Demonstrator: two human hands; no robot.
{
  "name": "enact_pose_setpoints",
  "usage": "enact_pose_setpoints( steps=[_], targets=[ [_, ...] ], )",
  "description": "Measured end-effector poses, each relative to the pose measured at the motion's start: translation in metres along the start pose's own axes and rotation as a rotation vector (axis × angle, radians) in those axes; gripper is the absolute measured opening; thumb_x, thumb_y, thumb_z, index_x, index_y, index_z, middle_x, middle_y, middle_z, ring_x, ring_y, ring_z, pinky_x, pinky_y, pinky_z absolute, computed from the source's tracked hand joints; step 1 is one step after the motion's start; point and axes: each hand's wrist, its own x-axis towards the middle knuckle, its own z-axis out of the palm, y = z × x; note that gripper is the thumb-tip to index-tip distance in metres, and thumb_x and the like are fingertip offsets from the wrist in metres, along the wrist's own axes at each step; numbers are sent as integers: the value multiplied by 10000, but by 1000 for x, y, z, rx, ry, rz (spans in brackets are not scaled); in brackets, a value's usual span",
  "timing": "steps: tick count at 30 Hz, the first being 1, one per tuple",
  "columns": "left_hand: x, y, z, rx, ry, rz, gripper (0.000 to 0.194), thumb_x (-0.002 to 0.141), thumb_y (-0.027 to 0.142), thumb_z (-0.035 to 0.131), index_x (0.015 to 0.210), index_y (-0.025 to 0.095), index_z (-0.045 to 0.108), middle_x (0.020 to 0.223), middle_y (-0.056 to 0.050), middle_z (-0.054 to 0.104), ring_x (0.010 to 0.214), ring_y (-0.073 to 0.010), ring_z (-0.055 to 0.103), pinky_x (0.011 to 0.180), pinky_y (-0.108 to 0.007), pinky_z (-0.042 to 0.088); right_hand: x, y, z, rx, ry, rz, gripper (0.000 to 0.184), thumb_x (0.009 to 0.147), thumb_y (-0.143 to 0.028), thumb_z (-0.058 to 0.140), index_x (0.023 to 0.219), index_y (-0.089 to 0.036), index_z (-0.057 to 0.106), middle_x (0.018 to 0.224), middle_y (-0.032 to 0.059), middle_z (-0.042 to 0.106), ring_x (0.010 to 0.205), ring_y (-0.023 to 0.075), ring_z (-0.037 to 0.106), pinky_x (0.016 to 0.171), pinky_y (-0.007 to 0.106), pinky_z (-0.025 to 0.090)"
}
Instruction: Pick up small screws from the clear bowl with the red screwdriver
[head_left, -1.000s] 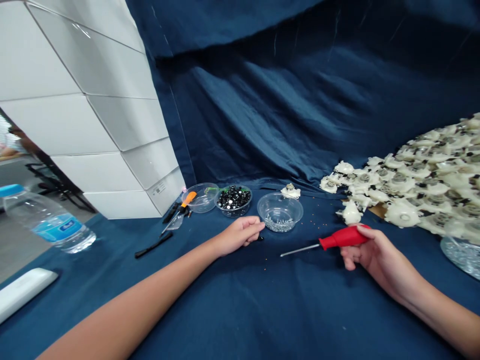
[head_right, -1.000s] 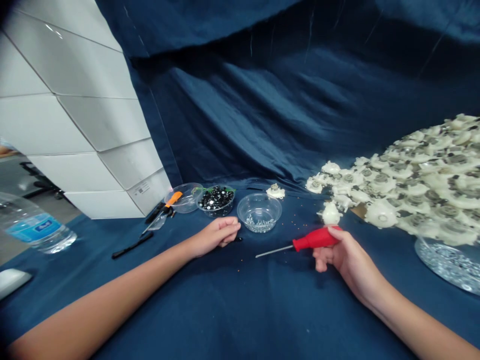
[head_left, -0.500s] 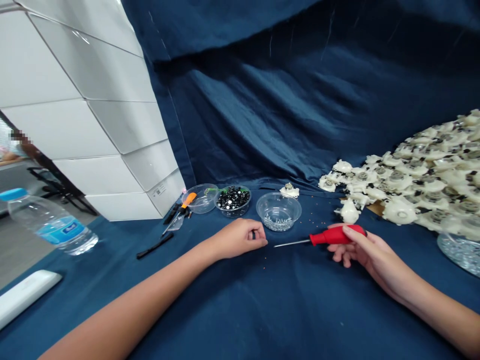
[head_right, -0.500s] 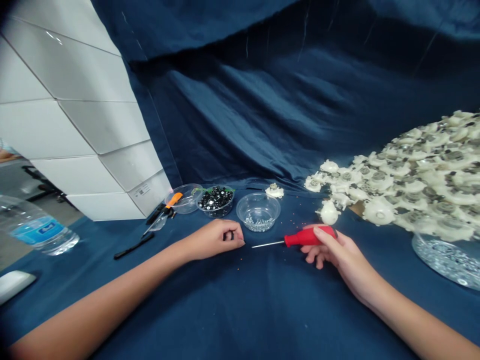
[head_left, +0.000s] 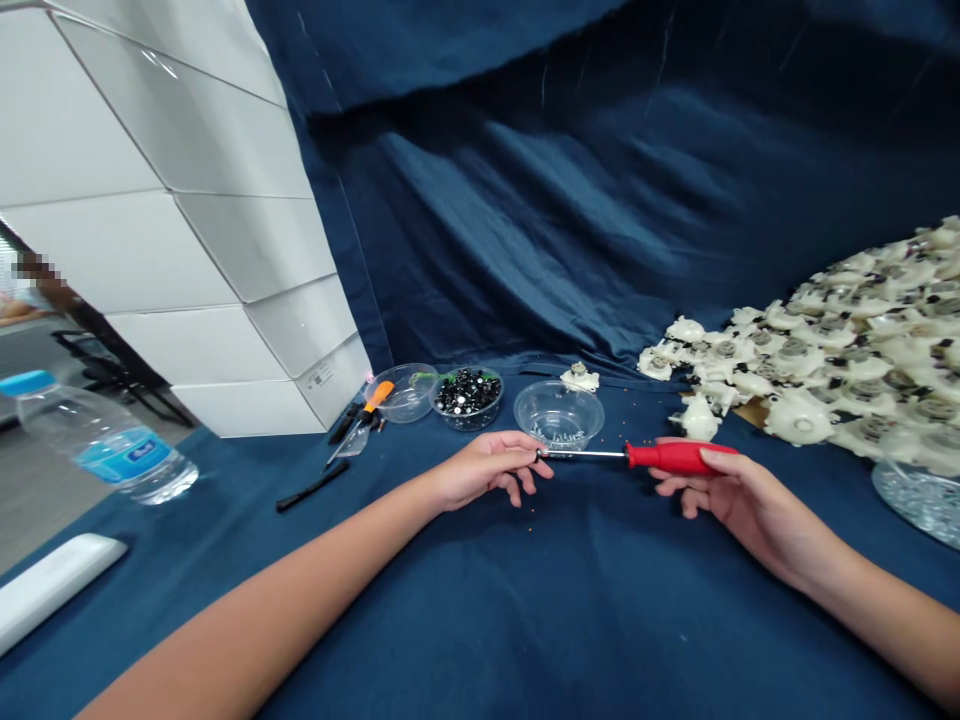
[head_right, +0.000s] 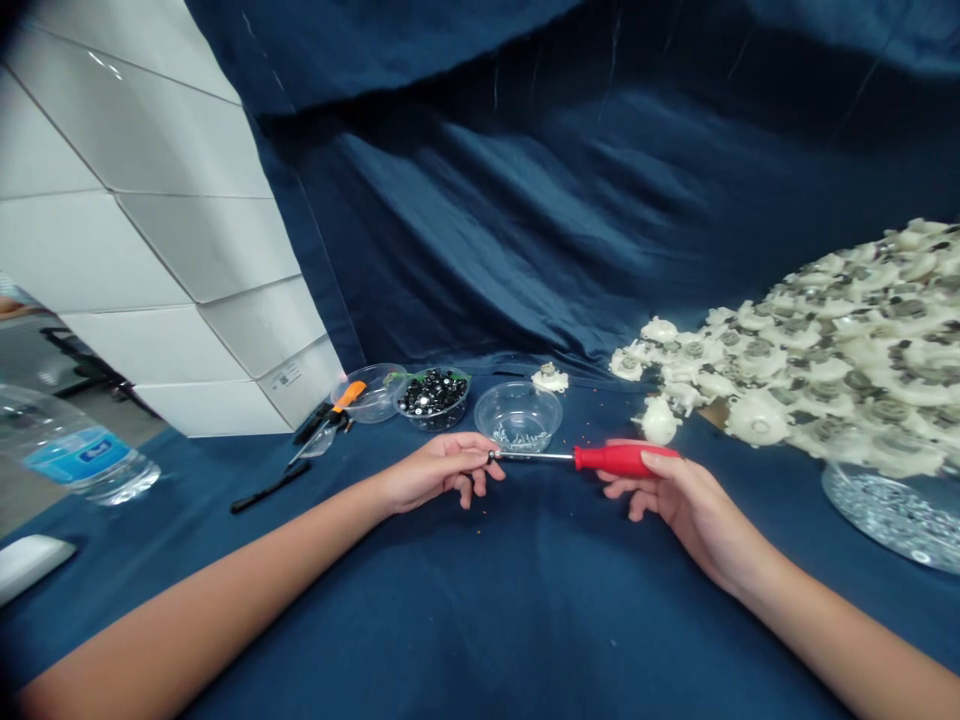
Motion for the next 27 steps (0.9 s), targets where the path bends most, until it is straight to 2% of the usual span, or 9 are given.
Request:
enact_pose_setpoints(
  steps=[6,14,20,27],
  targets=[
    [1,-4,0,17,-8,7,358,934,361,858,1171,128,724,1044,-143,818,775,-166,765,587,-240,640,1,2,-4,-60,-42,-16,420,1021,-467,714,1337,-206,807,1181,160,860,961,283,773,701,335,594],
    [0,-5,2,73,7,25,386,903,420,885,1073,121,710,894,-91,784,751,-166,758,570,-230,627,1,4,-5,-148,-54,-104,323,965,-406,745,1251,-260,777,1130,114,839,991,303,733,721,365,588],
    [0,-4,0,92,-28,4,390,931,445,862,1091,119,719,917,-97,782,769,-159,757,597,-229,624,-1,4,-8,-223,-69,-140,334,931,-340,725,1250,-243,723,1009,105,824,788,259,678,766,392,558],
    [0,-3,-1,104,-44,-1,393,946,468,846,1097,126,721,922,-96,778,775,-162,755,607,-237,618,-3,4,-10,-273,-78,-204,357,858,-358,811,1198,-267,754,997,53,798,788,228,678,794,340,549]
  ],
)
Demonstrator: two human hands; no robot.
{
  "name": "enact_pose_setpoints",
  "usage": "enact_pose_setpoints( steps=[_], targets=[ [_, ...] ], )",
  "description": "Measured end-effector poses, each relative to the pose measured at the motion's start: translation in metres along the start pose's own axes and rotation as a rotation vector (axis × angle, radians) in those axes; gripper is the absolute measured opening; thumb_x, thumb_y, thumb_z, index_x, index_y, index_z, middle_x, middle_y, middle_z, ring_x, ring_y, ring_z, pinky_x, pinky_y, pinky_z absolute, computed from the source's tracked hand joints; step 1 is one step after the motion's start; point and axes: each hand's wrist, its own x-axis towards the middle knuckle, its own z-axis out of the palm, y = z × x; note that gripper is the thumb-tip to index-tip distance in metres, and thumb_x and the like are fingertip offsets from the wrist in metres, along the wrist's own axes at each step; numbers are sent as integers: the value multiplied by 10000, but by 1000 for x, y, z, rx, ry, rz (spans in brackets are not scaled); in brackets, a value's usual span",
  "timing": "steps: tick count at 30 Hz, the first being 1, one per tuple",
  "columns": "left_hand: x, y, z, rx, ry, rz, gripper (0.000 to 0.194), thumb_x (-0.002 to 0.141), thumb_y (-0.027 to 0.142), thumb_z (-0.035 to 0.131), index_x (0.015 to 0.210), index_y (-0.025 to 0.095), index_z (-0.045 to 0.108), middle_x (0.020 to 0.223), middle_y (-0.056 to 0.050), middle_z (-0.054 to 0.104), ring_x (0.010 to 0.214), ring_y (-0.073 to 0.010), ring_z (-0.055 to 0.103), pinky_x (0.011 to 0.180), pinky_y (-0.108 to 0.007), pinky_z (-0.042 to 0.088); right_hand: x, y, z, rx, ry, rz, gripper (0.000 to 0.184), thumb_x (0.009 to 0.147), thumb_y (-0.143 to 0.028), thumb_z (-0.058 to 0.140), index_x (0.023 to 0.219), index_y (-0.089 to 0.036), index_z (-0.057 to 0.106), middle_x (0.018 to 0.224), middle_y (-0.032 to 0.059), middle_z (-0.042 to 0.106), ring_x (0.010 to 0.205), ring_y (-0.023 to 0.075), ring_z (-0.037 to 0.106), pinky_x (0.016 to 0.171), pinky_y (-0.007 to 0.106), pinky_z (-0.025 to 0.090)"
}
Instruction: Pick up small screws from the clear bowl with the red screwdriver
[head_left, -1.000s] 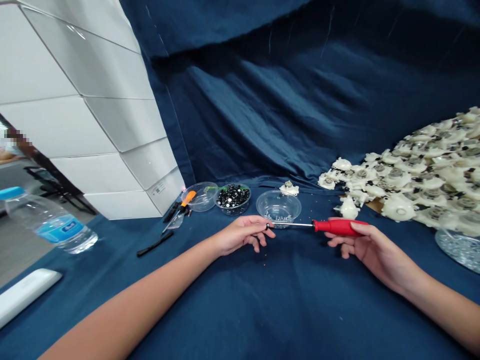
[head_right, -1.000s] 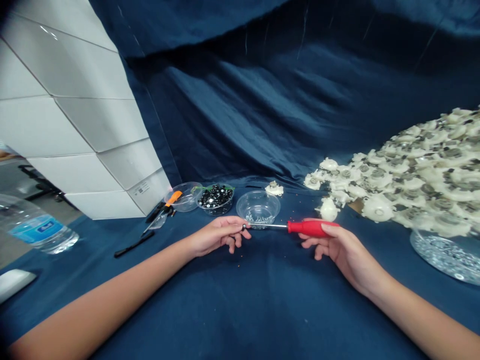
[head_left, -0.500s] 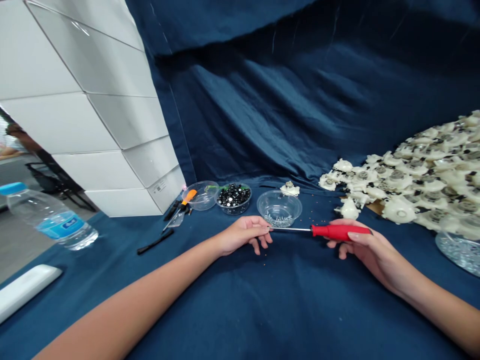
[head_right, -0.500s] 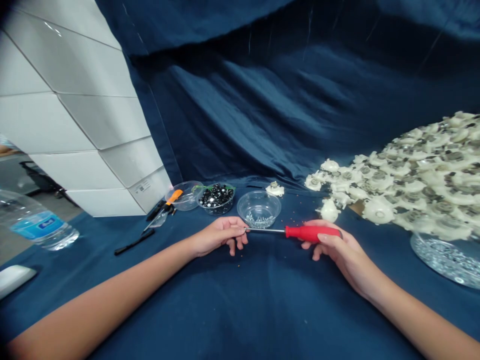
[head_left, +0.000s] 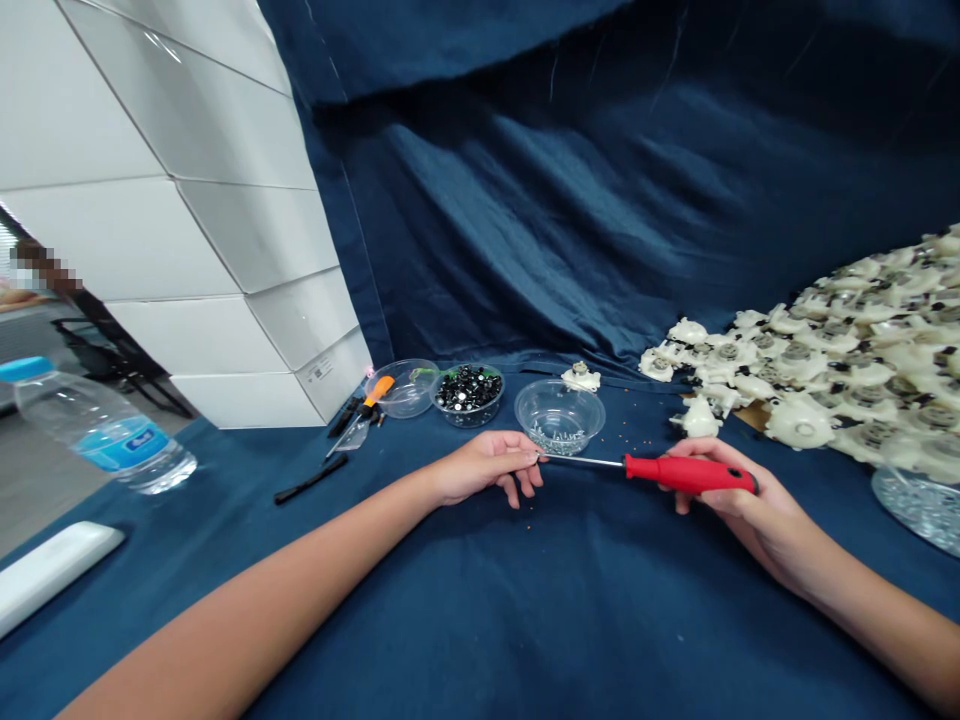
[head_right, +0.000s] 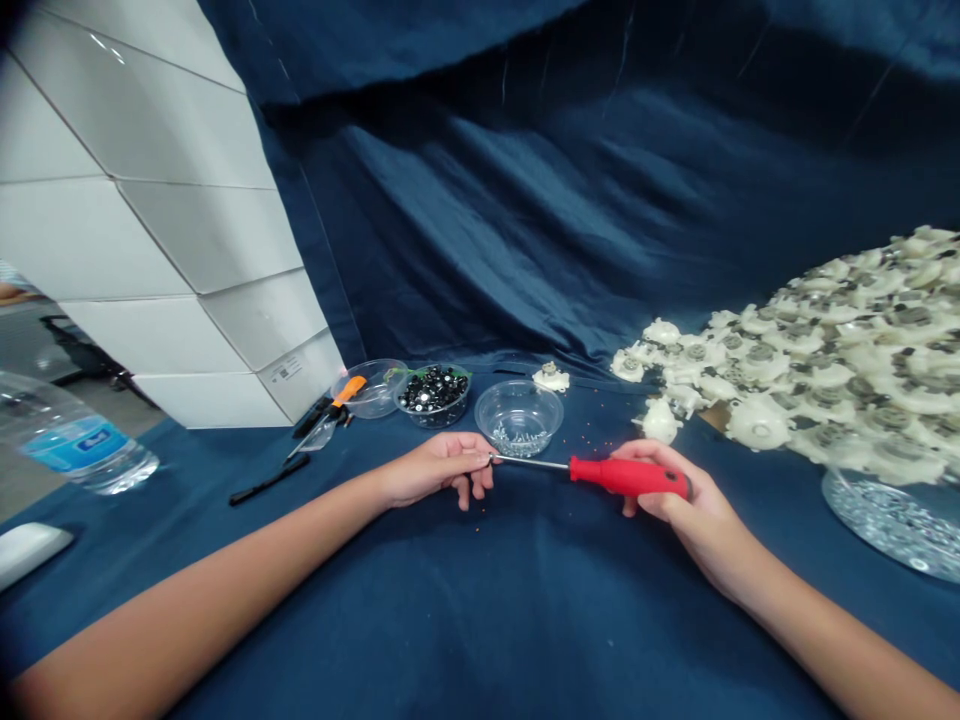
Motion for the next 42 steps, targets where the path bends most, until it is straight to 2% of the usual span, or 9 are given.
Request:
enact_pose_setpoints(
  steps=[3,8,14,18,24,30,35,38,42],
  targets=[
    [0,0,0,16,-3,2,411,942,484,847,1101,126,723,911,-93,772,770,-165,752,605,-242,618,-2,-2,1,-36,7,-15,360,835,-359,840,1182,-283,775,982,34,791,796,219,687,769,313,554],
    [0,-1,-2,44,-4,-5,417,938,501,842,1085,130,719,841,-51,734,710,-144,721,607,-249,624,-4,-5,4,-126,2,-65,336,843,-316,834,1174,-291,782,1212,55,776,804,209,707,763,329,591],
    [2,-3,-3,132,-4,24,454,932,528,834,1102,127,705,821,-44,728,704,-158,721,572,-254,619,-2,-2,0,-178,-25,-40,329,923,-387,777,1208,-257,675,948,65,806,806,236,707,756,334,577],
    [1,-2,-3,150,-9,25,436,947,526,817,1097,133,702,830,-43,727,714,-154,720,584,-250,621,1,-3,-2,-226,6,-49,287,906,-386,793,1145,-246,719,961,64,794,828,252,704,734,343,569],
    [1,-1,-4,173,-24,14,459,951,550,809,1107,131,703,842,-50,733,723,-158,726,592,-255,618,3,-8,-4,-299,27,-31,284,964,-448,776,1143,-227,759,939,80,799,852,283,708,793,398,556],
    [1,-1,-3,151,-14,28,458,942,542,823,1107,139,682,852,-47,730,738,-162,725,589,-259,620,5,-4,-6,-279,9,28,389,993,-534,745,1207,-212,708,789,41,765,673,213,603,664,344,480],
    [2,-3,-1,143,-7,53,477,900,501,879,1134,138,675,906,-62,741,780,-177,739,577,-261,623,0,-8,5,-300,41,181,565,1034,-735,569,1203,-220,731,545,-9,622,501,170,472,503,283,306],
    [2,-3,-1,139,26,57,474,894,493,885,1127,130,690,912,-70,746,808,-182,745,593,-265,628,-1,-9,11,-277,118,187,520,973,-725,692,1088,-222,750,588,-21,576,533,146,460,510,264,282],
    [1,-4,0,146,28,44,463,868,463,910,1114,125,709,918,-74,761,815,-181,745,609,-270,629,1,-8,12,-61,165,162,456,914,-621,827,1089,-212,725,649,-31,537,569,140,437,531,268,317]
  ],
)
